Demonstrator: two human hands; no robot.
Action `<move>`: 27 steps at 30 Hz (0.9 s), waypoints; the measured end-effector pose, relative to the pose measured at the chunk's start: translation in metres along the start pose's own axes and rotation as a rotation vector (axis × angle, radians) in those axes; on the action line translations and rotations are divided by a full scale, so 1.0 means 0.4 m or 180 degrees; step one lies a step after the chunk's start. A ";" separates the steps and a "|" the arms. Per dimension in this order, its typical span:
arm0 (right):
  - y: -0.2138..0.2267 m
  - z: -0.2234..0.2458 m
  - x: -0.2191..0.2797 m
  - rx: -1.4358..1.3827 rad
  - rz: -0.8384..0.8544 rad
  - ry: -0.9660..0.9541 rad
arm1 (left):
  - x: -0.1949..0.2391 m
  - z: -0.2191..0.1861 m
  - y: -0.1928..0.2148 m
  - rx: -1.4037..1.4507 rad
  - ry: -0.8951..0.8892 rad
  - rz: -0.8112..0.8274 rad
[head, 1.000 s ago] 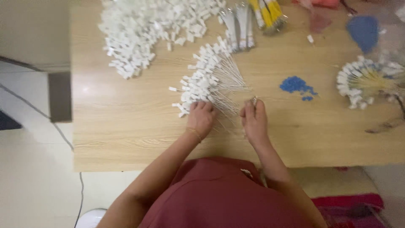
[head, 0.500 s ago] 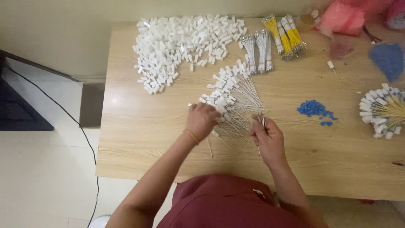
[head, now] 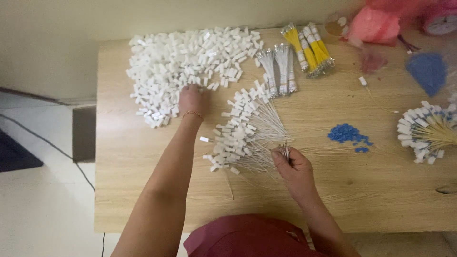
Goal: Assembling small plastic caps onto the ends of thin wires at a workstation.
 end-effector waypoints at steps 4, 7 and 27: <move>-0.016 0.055 0.007 -0.0122 -0.0091 -0.0026 | 0.016 -0.025 0.013 -0.0246 0.0034 -0.0092; -0.034 0.054 0.014 -0.0161 0.0000 -0.0096 | 0.044 -0.025 0.025 -0.0051 0.0045 -0.0091; -0.136 0.423 0.205 0.1209 0.0265 0.1792 | 0.750 -0.265 0.238 0.5961 0.1126 0.1756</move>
Point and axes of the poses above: each hand's wrist, its own x-axis away from the middle knuckle, its own y-axis out of the back of the hand, z = x × y, the point moved 10 cm from there along -x, towards the middle knuckle, and after that the axes turned 3 degrees about z, right-handed, at the moved point
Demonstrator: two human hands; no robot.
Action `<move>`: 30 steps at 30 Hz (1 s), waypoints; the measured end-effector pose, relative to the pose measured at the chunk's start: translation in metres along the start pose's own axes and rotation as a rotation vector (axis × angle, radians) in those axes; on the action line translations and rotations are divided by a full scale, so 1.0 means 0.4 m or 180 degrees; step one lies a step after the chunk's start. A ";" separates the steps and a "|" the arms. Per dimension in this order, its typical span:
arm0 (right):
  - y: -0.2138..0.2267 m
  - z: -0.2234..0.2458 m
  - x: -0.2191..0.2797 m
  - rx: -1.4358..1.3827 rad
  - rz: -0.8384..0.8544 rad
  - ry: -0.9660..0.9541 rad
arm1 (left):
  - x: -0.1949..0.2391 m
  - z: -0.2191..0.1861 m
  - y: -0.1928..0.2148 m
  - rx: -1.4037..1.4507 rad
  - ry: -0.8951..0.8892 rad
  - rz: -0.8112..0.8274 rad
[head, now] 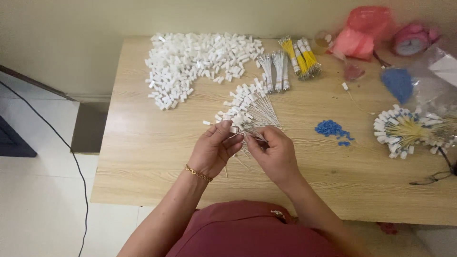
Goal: Assembling small plastic caps onto the ends of thin wires at a workstation.
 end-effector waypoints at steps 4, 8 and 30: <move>0.012 0.015 0.020 0.0124 0.0014 -0.0006 | 0.036 -0.004 -0.024 -0.0010 -0.0032 0.0050; 0.019 0.050 0.028 -0.0015 0.0049 0.0080 | 0.066 -0.005 -0.050 -0.0005 -0.0059 0.0109; 0.017 0.104 0.036 0.0510 0.0209 0.0471 | 0.096 0.002 -0.052 0.0201 -0.0054 0.0224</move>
Point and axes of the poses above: each hand's wrist, its own x-axis away from the middle knuckle, its own y-axis out of the back of the hand, z = x × y, the point moved 10 cm from there along -x, towards the middle knuckle, and after that the axes turned 3 degrees about z, right-handed, at the moved point
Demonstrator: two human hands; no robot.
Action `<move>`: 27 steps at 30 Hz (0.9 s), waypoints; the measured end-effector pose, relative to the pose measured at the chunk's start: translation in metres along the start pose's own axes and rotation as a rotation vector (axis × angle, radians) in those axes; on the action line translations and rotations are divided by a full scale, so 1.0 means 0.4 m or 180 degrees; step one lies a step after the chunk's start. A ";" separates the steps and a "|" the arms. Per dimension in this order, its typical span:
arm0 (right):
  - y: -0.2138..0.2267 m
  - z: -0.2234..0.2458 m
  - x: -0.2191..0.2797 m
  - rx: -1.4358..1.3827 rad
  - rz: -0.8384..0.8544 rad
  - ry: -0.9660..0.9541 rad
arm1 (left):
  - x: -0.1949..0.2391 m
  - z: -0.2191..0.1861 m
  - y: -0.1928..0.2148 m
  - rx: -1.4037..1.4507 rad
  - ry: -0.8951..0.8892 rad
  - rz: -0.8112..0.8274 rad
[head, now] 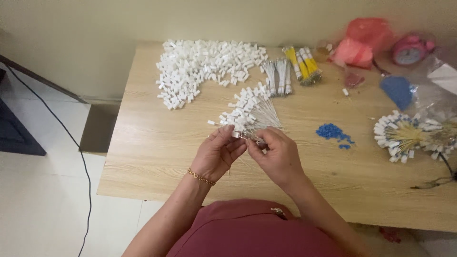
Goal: Assembling small plastic caps onto the ends of thin wires at a workstation.
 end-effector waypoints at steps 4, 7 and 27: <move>-0.030 -0.035 -0.008 -0.0116 0.0139 -0.0128 | -0.013 -0.001 0.010 -0.0192 -0.0062 -0.0106; -0.041 -0.051 -0.004 0.0043 0.0106 -0.0220 | -0.014 -0.006 0.024 -0.0363 -0.0137 -0.0231; -0.163 -0.198 -0.014 -0.0288 0.0488 -0.0847 | -0.115 0.008 0.124 -0.0550 -0.0011 -0.0354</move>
Point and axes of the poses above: each hand's wrist, its own x-axis away from the middle knuckle, its own y-axis out of the back of the hand, z = x × y, the point moved 10 cm from there along -x, towards the middle knuckle, and after that the axes turned 3 degrees about z, right-handed, at the moved point
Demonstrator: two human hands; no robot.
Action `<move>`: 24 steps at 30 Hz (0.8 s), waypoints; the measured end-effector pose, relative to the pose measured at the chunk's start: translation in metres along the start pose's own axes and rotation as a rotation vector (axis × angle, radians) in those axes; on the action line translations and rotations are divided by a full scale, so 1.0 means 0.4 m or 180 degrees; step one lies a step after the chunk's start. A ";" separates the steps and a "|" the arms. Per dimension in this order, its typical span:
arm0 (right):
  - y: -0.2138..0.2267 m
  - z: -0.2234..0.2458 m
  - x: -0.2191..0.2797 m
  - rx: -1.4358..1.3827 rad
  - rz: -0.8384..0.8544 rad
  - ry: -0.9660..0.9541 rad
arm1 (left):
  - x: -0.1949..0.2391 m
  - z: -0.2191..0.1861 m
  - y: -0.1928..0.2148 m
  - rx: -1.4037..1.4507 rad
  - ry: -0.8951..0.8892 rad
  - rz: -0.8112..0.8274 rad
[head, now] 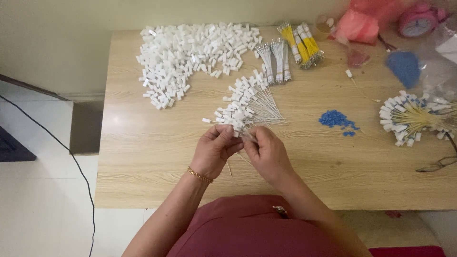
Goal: Assembling small plastic caps onto the ends of thin wires at a workstation.
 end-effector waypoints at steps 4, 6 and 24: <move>0.017 0.021 -0.012 0.0088 -0.0041 -0.0015 | 0.011 -0.030 -0.037 0.0052 0.0027 0.0011; 0.020 0.025 -0.022 0.0147 -0.0058 0.0089 | 0.009 -0.057 -0.044 -0.0215 -0.0218 -0.0016; 0.067 0.028 -0.028 -0.0224 -0.0160 0.0105 | -0.009 -0.022 -0.077 -0.0125 -0.0178 -0.0032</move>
Point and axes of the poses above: each hand's wrist, its own x-axis away from the middle knuckle, its own y-axis out of the back of the hand, z = x × y, the point moved 10 cm from there along -x, towards the middle knuckle, and after that the axes turned 3 degrees about z, right-handed, at the moved point
